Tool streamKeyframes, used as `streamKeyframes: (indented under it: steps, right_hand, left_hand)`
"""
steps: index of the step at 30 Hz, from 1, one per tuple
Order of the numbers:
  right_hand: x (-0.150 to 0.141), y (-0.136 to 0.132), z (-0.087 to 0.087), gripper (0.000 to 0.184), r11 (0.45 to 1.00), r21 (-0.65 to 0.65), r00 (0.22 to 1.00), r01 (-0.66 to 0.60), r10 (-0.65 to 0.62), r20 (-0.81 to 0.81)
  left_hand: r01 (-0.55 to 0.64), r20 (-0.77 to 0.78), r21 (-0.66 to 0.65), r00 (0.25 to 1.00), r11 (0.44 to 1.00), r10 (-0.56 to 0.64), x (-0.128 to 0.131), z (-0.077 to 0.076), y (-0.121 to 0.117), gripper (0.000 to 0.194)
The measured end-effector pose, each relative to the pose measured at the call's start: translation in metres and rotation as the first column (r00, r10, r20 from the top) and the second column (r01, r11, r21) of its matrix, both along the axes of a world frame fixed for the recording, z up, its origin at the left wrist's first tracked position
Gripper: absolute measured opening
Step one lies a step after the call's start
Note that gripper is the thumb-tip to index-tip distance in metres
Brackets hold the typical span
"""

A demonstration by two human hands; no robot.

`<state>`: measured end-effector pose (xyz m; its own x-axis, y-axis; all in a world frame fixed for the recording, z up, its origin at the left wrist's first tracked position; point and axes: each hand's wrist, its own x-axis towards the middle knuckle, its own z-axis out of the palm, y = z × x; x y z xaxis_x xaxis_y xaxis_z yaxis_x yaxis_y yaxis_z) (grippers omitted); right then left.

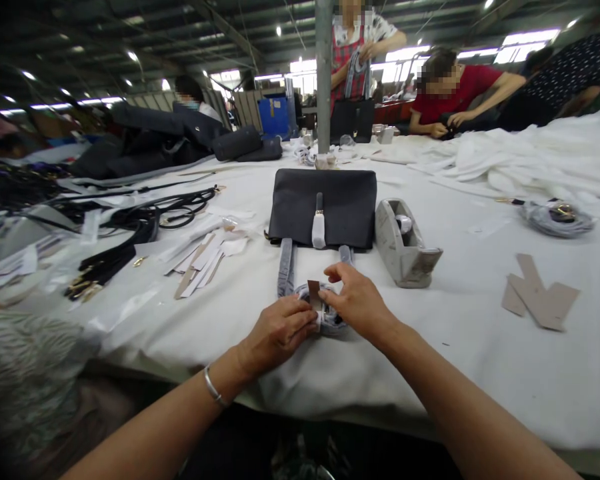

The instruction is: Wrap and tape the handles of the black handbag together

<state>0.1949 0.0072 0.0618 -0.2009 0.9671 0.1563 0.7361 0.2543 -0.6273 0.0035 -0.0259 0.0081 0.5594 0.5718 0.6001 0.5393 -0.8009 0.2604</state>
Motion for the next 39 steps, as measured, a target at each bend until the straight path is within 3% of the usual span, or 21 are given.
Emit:
streamKeyframes:
  steps: [2, 6, 11, 15, 22, 26, 32, 39]
  right_hand:
    - [0.0, 0.007, 0.0, 0.032, 0.997, -0.017, 0.997, -0.077, 0.077, 0.008]
    - [-0.009, 0.02, -0.003, 0.009, 0.978, -0.052, 0.972, -0.202, 0.207, 0.11]
    - [-0.011, 0.02, -0.013, 0.013, 0.985, -0.061, 0.987, -0.159, 0.161, 0.027]
    - [-0.007, 0.015, -0.019, 0.013, 0.981, -0.04, 0.978, -0.189, 0.185, -0.1]
    - [0.002, 0.015, -0.023, 0.014, 0.97, 0.021, 0.962, -0.243, 0.244, -0.125]
    - [0.005, 0.014, -0.026, 0.012, 0.968, 0.033, 0.957, -0.25, 0.252, -0.141]
    - [0.003, 0.014, -0.029, 0.012, 0.961, 0.044, 0.957, -0.273, 0.276, -0.093]
    - [0.002, 0.013, -0.028, 0.016, 0.954, 0.021, 0.952, -0.3, 0.301, -0.048]
  left_hand:
    - [-0.018, -0.03, 0.01, 0.999, 1.0, 0.018, 0.001, 0.003, -0.001, 0.016]
    - [-0.042, -0.063, -0.037, 0.997, 0.998, 0.04, 0.002, 0.007, -0.001, 0.016]
    - [-0.045, -0.017, -0.139, 0.999, 0.989, 0.043, 0.001, 0.003, 0.002, 0.011]
    - [-0.035, 0.031, -0.212, 0.999, 0.977, 0.043, 0.0, 0.002, 0.004, 0.036]
    - [-0.078, 0.083, -0.425, 0.989, 0.902, 0.124, 0.006, 0.014, 0.0, 0.022]
    - [-0.059, 0.108, -0.44, 0.987, 0.896, 0.118, 0.006, 0.02, 0.002, 0.017]
    - [-0.142, 0.018, -0.493, 0.985, 0.859, 0.173, 0.006, 0.026, 0.012, 0.012]
    - [-0.201, 0.018, -0.47, 0.971, 0.86, 0.237, 0.014, 0.023, 0.018, 0.014]
